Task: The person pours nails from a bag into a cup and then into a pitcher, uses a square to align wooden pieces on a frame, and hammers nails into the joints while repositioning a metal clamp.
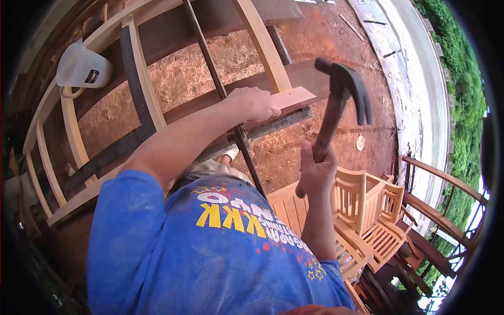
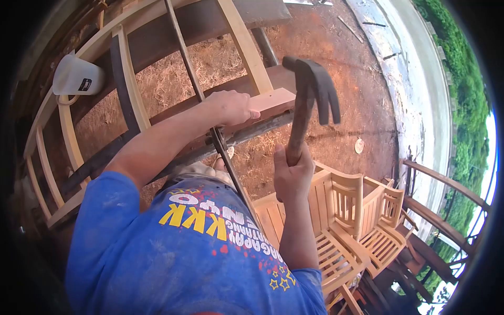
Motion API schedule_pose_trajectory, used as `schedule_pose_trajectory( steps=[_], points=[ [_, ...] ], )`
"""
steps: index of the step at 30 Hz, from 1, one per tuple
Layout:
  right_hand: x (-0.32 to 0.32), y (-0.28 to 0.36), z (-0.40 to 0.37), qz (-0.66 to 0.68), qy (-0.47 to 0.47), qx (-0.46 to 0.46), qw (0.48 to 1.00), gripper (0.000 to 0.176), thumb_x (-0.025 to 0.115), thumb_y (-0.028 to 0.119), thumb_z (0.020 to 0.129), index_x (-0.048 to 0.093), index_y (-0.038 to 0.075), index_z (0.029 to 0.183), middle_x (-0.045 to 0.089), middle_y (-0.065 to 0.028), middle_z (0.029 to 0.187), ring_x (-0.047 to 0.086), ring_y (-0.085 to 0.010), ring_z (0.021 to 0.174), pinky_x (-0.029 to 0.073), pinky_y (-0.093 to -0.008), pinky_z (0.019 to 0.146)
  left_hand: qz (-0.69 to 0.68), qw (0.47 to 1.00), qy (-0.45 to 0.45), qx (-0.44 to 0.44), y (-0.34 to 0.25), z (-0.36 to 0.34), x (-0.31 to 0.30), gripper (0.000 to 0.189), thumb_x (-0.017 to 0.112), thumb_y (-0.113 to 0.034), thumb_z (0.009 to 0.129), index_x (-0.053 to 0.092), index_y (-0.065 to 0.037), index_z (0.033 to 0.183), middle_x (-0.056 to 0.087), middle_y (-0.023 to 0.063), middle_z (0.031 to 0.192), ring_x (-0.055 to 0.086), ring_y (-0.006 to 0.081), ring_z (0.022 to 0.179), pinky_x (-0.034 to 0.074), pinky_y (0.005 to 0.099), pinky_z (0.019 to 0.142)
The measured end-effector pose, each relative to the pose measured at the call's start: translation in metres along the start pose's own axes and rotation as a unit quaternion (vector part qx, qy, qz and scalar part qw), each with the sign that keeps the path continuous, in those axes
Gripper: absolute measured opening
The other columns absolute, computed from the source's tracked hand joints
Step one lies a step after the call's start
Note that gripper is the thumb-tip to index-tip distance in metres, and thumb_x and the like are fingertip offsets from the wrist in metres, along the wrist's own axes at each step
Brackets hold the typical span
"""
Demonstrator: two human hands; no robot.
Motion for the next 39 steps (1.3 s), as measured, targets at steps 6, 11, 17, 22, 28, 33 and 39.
schedule_pose_trajectory(
  steps=[6, 11, 17, 22, 28, 33, 39],
  points=[
    [0.010, -0.042, 0.013, -0.072, 0.031, 0.002, 0.997, 0.022, 0.071, 0.018, 0.098, 0.059, 0.002, 0.092, 0.056, -0.0071, 0.069, 0.053, -0.0158, 0.066, 0.045, -0.0373, 0.065, -0.002, 1.000, -0.017, -0.004, -0.004, -0.010, -0.008, 0.059, 0.056, -0.060, 0.102, 0.076, -0.008, 0.122, 0.078, 0.0145, 0.118, 0.074, 0.0320, 0.113, 0.057, 0.0480, 0.098],
    [0.003, -0.009, 0.007, -0.012, 0.018, 0.014, 1.000, 0.021, 0.070, 0.017, 0.099, 0.058, 0.003, 0.089, 0.052, -0.0023, 0.069, 0.049, -0.0115, 0.065, 0.042, -0.0339, 0.062, 0.002, 0.998, -0.053, 0.017, -0.003, -0.008, -0.002, 0.060, 0.057, -0.061, 0.102, 0.076, -0.009, 0.125, 0.078, 0.0147, 0.117, 0.074, 0.0316, 0.113, 0.057, 0.0475, 0.097],
    [0.005, -0.051, 0.023, -0.089, 0.044, -0.015, 0.995, 0.022, 0.071, 0.017, 0.097, 0.056, 0.003, 0.089, 0.051, -0.0050, 0.067, 0.046, -0.0159, 0.061, 0.042, -0.0375, 0.060, 0.000, 1.000, -0.011, -0.001, -0.005, -0.009, -0.005, 0.065, 0.056, -0.063, 0.101, 0.068, -0.007, 0.132, 0.074, 0.0182, 0.125, 0.070, 0.0358, 0.118, 0.055, 0.0499, 0.101],
    [-0.002, -0.027, 0.013, -0.065, 0.036, -0.012, 0.997, 0.022, 0.069, 0.020, 0.096, 0.059, 0.001, 0.093, 0.056, -0.0125, 0.070, 0.054, -0.0249, 0.065, 0.046, -0.0429, 0.065, 0.021, 0.999, -0.037, 0.023, -0.006, -0.007, -0.005, 0.066, 0.058, -0.062, 0.101, 0.067, -0.004, 0.131, 0.073, 0.0195, 0.126, 0.070, 0.0365, 0.119, 0.055, 0.0496, 0.101],
    [0.005, -0.079, 0.035, -0.140, 0.090, -0.011, 0.986, 0.019, 0.069, 0.015, 0.097, 0.056, 0.003, 0.092, 0.055, -0.0019, 0.068, 0.053, -0.0140, 0.059, 0.047, -0.0338, 0.058, 0.052, 0.983, -0.174, 0.016, -0.014, -0.022, -0.009, 0.059, 0.065, -0.053, 0.099, 0.064, -0.004, 0.131, 0.071, 0.0188, 0.128, 0.069, 0.0349, 0.121, 0.057, 0.0470, 0.099],
    [0.007, -0.101, 0.042, -0.117, 0.116, 0.046, 0.985, 0.024, 0.071, 0.022, 0.094, 0.059, 0.000, 0.093, 0.063, -0.0124, 0.077, 0.063, -0.0266, 0.071, 0.051, -0.0432, 0.070, 0.047, 0.889, -0.409, 0.200, -0.022, -0.037, 0.017, 0.039, 0.074, -0.033, 0.090, 0.070, -0.008, 0.121, 0.073, 0.0110, 0.111, 0.073, 0.0293, 0.102, 0.058, 0.0435, 0.089],
    [0.005, -0.088, 0.037, -0.118, 0.127, 0.069, 0.982, 0.019, 0.069, 0.016, 0.095, 0.058, 0.001, 0.098, 0.060, -0.0082, 0.072, 0.062, -0.0209, 0.059, 0.051, -0.0386, 0.058, -0.073, 0.800, -0.518, 0.294, 0.028, -0.125, -0.007, 0.014, 0.073, -0.017, 0.093, 0.076, -0.009, 0.104, 0.076, 0.0094, 0.098, 0.074, 0.0306, 0.093, 0.061, 0.0406, 0.080]
  ],
)
Point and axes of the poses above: each hand's wrist, its own z-axis towards the middle knuckle, its own x-axis out of the palm, y = z × x, the point moved 5 cm from there along z, towards the middle knuckle
